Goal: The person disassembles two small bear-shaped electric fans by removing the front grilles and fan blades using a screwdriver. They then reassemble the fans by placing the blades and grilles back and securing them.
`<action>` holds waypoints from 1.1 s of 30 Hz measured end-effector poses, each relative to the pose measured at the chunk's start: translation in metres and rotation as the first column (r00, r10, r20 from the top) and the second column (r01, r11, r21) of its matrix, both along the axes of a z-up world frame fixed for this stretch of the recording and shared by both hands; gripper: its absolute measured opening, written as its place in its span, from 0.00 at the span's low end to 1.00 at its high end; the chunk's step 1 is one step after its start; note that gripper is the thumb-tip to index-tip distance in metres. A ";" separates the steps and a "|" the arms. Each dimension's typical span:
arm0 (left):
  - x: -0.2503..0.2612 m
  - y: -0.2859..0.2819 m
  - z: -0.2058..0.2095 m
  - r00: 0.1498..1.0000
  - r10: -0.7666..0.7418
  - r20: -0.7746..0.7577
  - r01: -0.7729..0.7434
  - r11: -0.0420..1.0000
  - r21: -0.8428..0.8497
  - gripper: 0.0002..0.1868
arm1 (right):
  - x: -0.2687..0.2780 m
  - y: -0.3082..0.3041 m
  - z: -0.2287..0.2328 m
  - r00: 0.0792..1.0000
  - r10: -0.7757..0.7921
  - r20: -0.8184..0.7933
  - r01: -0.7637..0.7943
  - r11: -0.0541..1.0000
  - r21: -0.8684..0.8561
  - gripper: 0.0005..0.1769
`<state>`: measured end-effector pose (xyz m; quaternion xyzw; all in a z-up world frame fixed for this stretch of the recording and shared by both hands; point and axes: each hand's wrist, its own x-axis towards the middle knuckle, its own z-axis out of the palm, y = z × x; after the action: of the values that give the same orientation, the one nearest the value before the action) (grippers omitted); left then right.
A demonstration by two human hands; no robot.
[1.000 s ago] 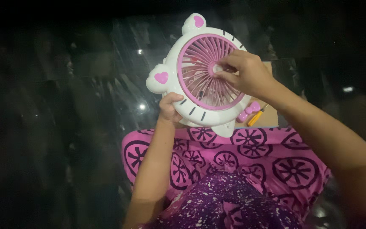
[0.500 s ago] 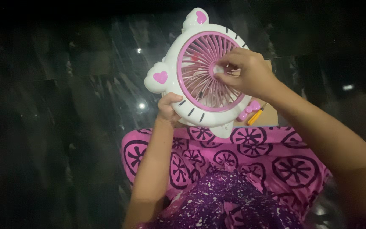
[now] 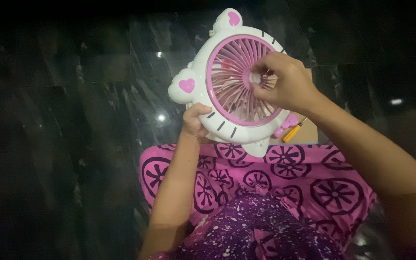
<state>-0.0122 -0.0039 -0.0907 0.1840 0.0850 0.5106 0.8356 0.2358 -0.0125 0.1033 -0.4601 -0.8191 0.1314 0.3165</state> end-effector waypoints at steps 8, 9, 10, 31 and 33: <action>0.001 -0.003 0.014 0.999 -0.011 -0.043 0.009 0.999 -0.047 0.32 | 0.004 0.000 0.012 0.994 0.112 0.014 -0.111 0.993 -0.046 0.15; 0.001 -0.003 0.014 0.999 -0.014 -0.045 0.012 0.999 -0.044 0.32 | 0.004 0.000 0.013 0.992 0.129 0.007 -0.129 0.991 -0.047 0.15; 0.001 -0.003 0.013 0.999 -0.013 -0.036 0.012 0.999 -0.037 0.32 | 0.004 0.000 0.014 0.991 0.130 0.027 -0.129 0.991 -0.039 0.15; -0.003 0.000 -0.014 0.999 0.051 0.020 -0.050 0.998 -0.024 0.23 | 0.023 0.007 -0.005 0.995 0.096 -0.020 -0.096 0.995 0.040 0.13; -0.009 0.004 -0.011 0.991 0.133 -0.008 -0.133 0.991 -0.017 0.28 | 0.053 0.000 -0.039 0.935 -0.070 -0.348 0.043 0.996 -0.084 0.13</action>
<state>-0.0217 -0.0004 -0.1020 0.1722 0.1044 0.5639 0.8009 0.2888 -0.0129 0.0645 -0.4643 -0.7306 0.2327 0.4434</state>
